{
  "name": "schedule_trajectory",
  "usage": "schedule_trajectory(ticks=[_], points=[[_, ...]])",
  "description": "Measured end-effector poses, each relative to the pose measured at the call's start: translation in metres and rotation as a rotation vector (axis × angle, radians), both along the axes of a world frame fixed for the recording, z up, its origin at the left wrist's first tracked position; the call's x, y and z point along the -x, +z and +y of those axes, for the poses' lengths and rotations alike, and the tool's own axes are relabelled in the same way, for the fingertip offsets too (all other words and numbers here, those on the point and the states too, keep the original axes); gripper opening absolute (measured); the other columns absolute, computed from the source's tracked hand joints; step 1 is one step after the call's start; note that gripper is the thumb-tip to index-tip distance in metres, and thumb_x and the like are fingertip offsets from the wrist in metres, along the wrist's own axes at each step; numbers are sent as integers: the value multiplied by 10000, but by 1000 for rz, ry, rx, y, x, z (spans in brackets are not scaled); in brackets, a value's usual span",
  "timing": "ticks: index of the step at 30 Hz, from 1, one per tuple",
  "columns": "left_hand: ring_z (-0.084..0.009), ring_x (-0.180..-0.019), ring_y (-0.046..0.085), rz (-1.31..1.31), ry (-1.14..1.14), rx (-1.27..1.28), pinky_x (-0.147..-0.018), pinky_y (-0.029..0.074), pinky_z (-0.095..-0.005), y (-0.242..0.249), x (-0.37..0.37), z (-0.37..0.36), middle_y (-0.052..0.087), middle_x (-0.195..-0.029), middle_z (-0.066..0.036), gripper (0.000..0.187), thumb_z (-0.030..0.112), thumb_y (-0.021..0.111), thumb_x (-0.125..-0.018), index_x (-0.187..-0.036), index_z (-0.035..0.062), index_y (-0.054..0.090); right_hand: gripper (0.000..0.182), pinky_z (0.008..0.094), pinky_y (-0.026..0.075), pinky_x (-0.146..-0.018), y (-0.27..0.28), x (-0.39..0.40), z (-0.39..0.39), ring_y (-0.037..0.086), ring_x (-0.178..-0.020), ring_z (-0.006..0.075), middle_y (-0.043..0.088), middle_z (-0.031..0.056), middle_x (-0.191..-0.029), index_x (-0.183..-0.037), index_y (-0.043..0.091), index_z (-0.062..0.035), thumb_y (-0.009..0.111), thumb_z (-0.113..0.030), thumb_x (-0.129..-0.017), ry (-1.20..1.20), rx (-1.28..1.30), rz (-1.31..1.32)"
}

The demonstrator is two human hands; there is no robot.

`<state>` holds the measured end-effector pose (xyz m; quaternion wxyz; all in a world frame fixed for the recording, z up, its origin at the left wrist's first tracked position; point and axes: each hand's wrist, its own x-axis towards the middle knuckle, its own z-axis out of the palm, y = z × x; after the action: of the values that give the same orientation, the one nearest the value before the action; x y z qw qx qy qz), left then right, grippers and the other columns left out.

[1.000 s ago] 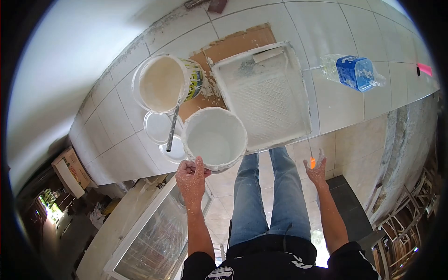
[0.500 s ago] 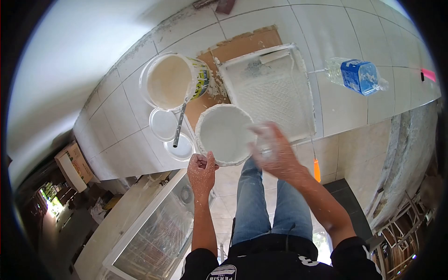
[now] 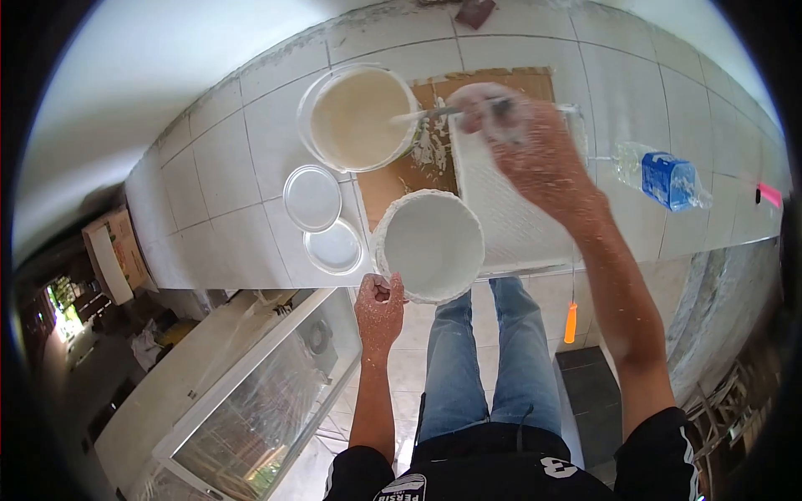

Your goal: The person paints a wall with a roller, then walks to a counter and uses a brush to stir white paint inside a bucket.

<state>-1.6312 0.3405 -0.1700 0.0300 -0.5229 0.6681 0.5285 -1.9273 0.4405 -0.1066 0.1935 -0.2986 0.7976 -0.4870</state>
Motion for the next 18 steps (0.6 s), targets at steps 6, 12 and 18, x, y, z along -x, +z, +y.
schedule_trajectory(ticks=[6,12,18], points=[[-151,-649,565,-128,-105,124,-640,508,-330,0,-11,-17,532,-689,-72,289,219,608,-914,-803,-11,471,294,334,518,-824,32,2,21,674,-863,164,702,111,-890,-1101,655,-52,482,-262,-989,-160,-4,25],[-309,-830,583,-93,-229,484,-824,468,-395,-14,-29,-32,548,-811,-162,287,239,523,-955,-1015,-42,523,316,291,516,-739,20,-1,34,672,-828,144,705,100,-850,-1079,662,-51,488,-297,-985,-256,70,-164],[-204,-812,643,-109,-230,212,-667,542,-319,-11,-25,-68,614,-905,-177,273,199,517,-964,-1028,-65,540,306,286,499,-633,12,-1,12,638,-695,130,702,83,-828,-1096,670,-73,492,-295,-983,-81,-65,-1]])
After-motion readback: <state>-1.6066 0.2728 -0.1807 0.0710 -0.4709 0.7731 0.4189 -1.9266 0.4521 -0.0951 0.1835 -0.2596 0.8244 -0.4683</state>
